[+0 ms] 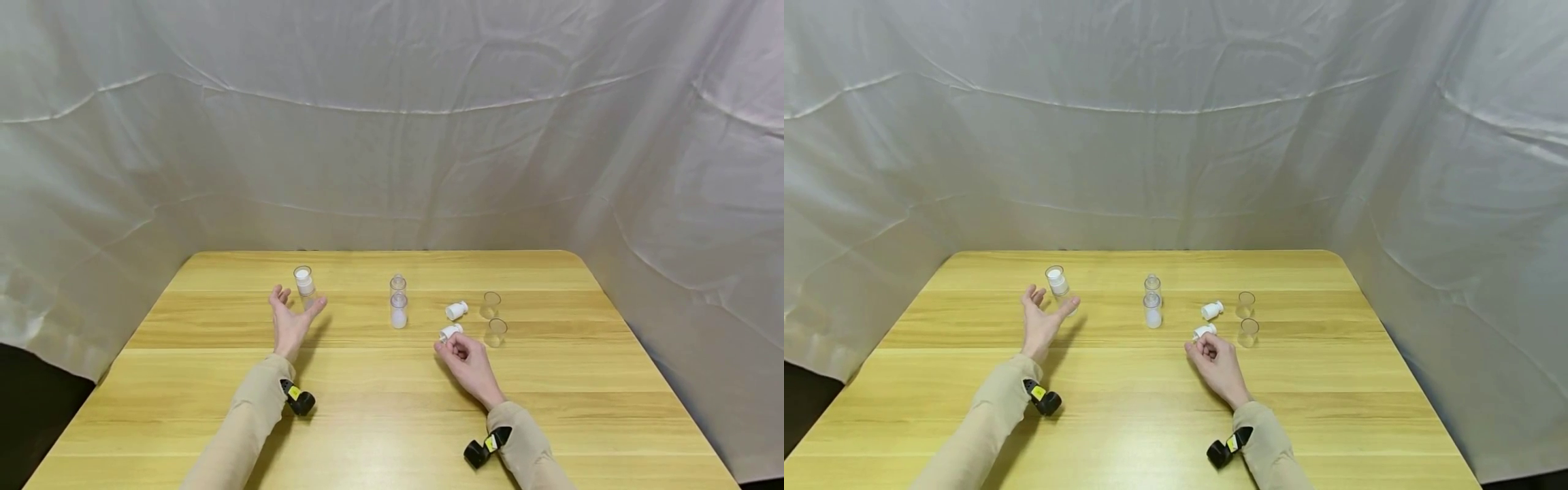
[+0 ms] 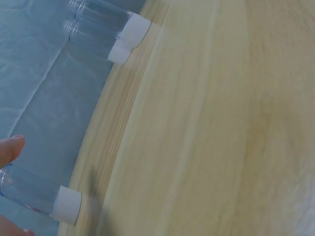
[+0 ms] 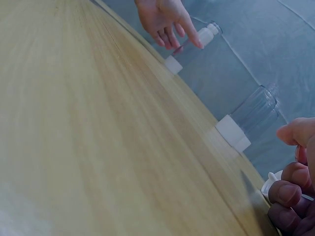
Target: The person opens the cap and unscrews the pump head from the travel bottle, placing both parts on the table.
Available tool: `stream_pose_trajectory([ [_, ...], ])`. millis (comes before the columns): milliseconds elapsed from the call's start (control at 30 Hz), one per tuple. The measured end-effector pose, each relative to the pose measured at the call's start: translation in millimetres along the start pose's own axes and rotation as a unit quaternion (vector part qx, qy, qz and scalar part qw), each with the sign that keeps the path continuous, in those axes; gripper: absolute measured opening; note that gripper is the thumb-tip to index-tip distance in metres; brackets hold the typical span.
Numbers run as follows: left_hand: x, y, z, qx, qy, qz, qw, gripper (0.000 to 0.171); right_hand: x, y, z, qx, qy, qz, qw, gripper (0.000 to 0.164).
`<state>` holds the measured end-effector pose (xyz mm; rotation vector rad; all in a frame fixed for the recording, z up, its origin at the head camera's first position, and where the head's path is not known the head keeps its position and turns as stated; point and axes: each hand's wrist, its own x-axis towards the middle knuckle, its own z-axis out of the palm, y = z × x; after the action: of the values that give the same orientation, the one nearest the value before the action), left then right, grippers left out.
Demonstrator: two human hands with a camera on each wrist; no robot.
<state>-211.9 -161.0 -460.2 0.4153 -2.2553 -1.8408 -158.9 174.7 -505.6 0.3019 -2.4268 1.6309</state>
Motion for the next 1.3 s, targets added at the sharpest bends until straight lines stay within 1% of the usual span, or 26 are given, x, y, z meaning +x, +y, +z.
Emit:
stream_pose_trajectory([
  [167,1.9,-2.0,-0.6,-0.024,-0.016,-0.010,0.9995,0.099,0.5,-0.5,0.5,-0.005,-0.004,0.004,1.000,0.029],
  [367,5.9,-5.8,0.0,-0.047,-0.030,-0.004,0.9985,0.084,0.3,-0.5,-0.3,0.000,-0.003,0.004,1.000,0.030],
  [533,8.3,-7.8,2.1,-0.052,-0.029,-0.004,0.9982,0.070,-0.1,0.2,-1.3,0.015,-0.007,-0.008,1.000,0.031],
  [733,10.0,-9.1,5.3,-0.067,-0.029,-0.016,0.9972,0.065,-0.5,-0.5,-1.7,0.012,-0.009,-0.006,1.000,0.031],
  [900,12.0,-10.6,7.7,-0.059,-0.032,-0.015,0.9977,0.062,-0.4,-1.5,-1.7,0.010,-0.009,-0.005,1.000,0.031],
  [1100,14.5,-10.9,10.1,-0.034,-0.033,-0.009,0.9989,0.051,-0.2,-0.7,-1.3,0.016,-0.005,-0.002,1.000,0.031],
  [1300,14.9,-15.3,7.4,-0.005,-0.043,0.010,0.9990,0.048,-0.1,-1.6,-0.6,0.008,-0.002,0.000,1.000,0.030],
])
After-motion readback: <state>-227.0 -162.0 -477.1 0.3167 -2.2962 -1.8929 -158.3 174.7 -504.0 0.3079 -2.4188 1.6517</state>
